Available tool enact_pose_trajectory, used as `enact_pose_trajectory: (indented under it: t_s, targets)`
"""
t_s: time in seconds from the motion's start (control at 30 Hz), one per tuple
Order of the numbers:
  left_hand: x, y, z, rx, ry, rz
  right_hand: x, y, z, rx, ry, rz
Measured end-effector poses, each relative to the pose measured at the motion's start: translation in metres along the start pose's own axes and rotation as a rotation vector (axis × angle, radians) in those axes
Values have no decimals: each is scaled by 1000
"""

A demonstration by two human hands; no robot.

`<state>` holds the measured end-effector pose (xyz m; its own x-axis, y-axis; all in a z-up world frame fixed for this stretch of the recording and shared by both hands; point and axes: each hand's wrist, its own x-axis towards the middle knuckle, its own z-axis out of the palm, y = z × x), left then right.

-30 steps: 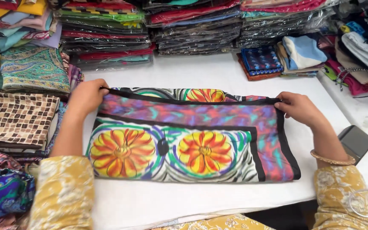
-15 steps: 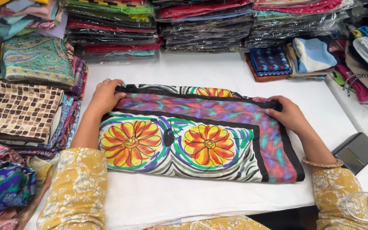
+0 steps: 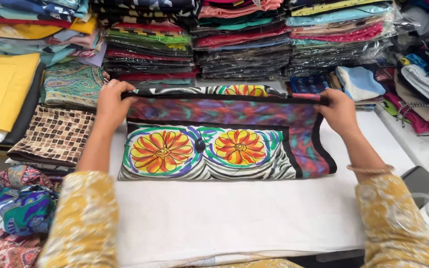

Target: Folding various colorful scarves and pieces of fabric on a counter in a clothing shop.

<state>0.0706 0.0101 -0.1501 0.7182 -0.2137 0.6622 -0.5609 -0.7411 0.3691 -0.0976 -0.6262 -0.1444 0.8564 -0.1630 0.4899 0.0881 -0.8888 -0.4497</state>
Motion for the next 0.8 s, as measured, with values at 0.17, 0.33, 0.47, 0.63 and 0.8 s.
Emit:
enact_pose_trajectory:
  t_s: [0.17,0.33,0.47,0.63,0.8]
  targets:
    - [-39,3,-52,-185,-366,33,-57,-26,-41,-33,-206,29]
    - [-66,5,-48,-157,-811,13,-100,-23,-43,-40,-590,-33]
    - [-63,59,-68,9,-1062,-92,-101,-38,-50,-136,-704,30]
    - [-48,99,-109,165,-949,-116,-80,-73,-79,-137,-826,-132]
    - [-49,142,-27,-84,-596,234,-57,-149,-3,24,-641,-252]
